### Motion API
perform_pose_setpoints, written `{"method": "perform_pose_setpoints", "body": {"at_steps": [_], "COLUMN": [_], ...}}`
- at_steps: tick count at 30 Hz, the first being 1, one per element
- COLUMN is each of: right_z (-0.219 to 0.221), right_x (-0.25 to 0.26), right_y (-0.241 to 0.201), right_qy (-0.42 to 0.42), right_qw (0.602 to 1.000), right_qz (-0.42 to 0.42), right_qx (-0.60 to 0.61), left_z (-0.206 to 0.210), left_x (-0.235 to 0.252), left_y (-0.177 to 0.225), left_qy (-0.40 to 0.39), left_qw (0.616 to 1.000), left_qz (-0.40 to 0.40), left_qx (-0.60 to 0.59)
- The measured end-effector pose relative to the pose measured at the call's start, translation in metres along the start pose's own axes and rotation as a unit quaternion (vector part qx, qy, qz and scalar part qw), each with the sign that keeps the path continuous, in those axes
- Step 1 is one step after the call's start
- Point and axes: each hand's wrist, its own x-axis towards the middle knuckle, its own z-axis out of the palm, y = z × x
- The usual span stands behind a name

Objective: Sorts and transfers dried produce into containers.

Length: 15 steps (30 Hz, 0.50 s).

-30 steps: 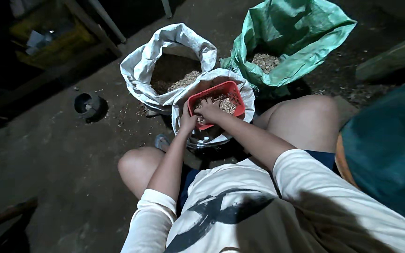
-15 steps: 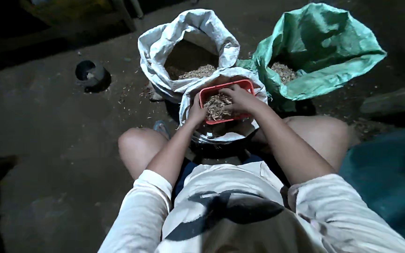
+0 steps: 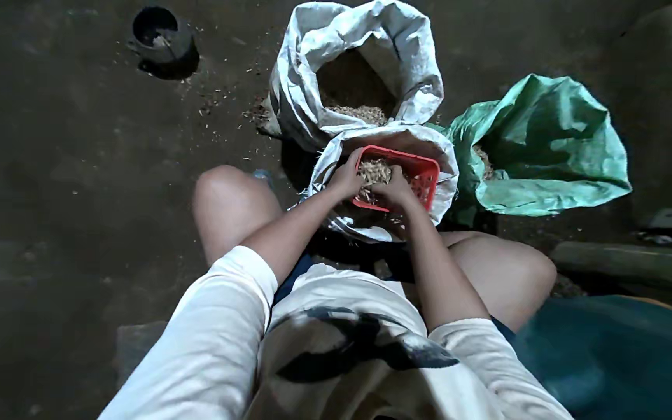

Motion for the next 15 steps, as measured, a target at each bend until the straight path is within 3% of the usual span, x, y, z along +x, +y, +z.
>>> {"method": "perform_pose_setpoints", "body": {"at_steps": [2, 6, 10, 15], "right_z": [-0.012, -0.027, -0.005, 0.022], "right_x": [-0.007, 0.002, -0.005, -0.01], "right_y": [-0.007, 0.019, 0.02, -0.006], "right_qy": [0.021, 0.022, -0.028, -0.036], "right_qw": [0.998, 0.997, 0.989, 0.996], "right_qz": [-0.042, -0.043, 0.006, -0.005], "right_qx": [0.04, -0.068, -0.143, -0.076], "left_z": [-0.001, -0.003, 0.007, 0.011], "left_x": [-0.001, -0.003, -0.003, -0.006], "left_y": [0.001, 0.008, 0.005, 0.005], "left_qy": [-0.003, 0.001, 0.005, 0.02], "left_qw": [1.0, 1.0, 0.999, 1.0], "left_qz": [-0.007, -0.001, 0.021, 0.018], "left_qx": [-0.017, -0.029, -0.036, 0.002]}}
